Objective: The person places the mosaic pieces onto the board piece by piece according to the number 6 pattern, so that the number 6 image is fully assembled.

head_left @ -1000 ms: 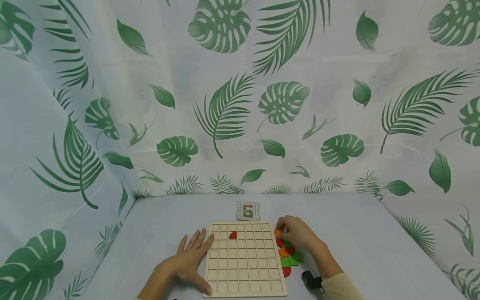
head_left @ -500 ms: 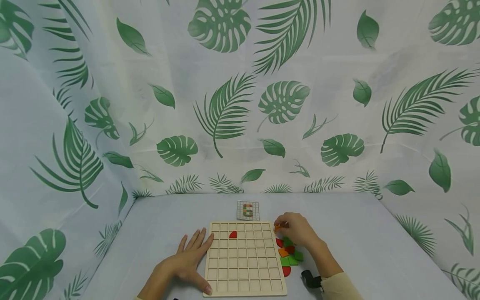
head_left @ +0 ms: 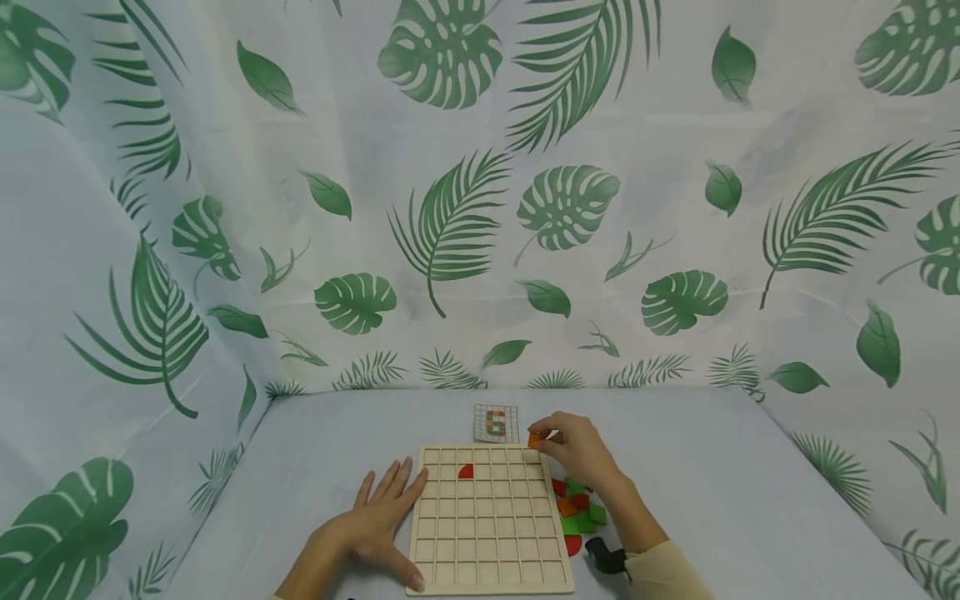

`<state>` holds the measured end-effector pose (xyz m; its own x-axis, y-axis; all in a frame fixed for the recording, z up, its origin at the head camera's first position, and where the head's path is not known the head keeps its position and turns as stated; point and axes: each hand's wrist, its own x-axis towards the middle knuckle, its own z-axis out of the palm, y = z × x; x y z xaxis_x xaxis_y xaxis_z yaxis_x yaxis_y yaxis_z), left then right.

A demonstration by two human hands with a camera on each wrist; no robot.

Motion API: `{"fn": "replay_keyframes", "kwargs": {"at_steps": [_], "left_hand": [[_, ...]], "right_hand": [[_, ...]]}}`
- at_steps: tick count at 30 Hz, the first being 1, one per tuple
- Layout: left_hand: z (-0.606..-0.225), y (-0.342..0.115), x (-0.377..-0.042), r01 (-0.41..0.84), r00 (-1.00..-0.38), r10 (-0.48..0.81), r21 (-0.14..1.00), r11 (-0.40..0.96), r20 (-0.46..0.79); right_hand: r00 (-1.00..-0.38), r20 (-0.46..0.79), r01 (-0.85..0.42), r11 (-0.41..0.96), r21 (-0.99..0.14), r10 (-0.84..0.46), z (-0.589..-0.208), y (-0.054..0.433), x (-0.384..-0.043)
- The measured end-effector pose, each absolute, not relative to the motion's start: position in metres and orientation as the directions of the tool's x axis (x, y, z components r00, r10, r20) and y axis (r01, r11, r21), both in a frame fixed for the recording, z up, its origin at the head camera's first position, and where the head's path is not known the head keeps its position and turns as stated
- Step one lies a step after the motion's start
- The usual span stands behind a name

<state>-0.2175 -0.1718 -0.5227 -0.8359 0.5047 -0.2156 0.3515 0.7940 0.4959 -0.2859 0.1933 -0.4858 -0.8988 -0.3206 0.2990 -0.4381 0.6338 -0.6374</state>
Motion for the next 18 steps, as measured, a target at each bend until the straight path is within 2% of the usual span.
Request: {"fn": "replay_keyframes", "kwargs": {"at_steps": [8,18], "left_hand": [[-0.524,-0.173,-0.217,0.351,-0.833,0.509,0.504,0.789,-0.217],[-0.524,-0.173,-0.218,0.358,-0.831,0.513,0.498,0.79,-0.216]], "right_hand": [[-0.872,0.323,-0.489,0.604,-0.629,-0.369,-0.482,0.171,-0.287],[-0.877,0.282,-0.467,0.554,-0.689,-0.389,-0.476,0.142,-0.287]]}}
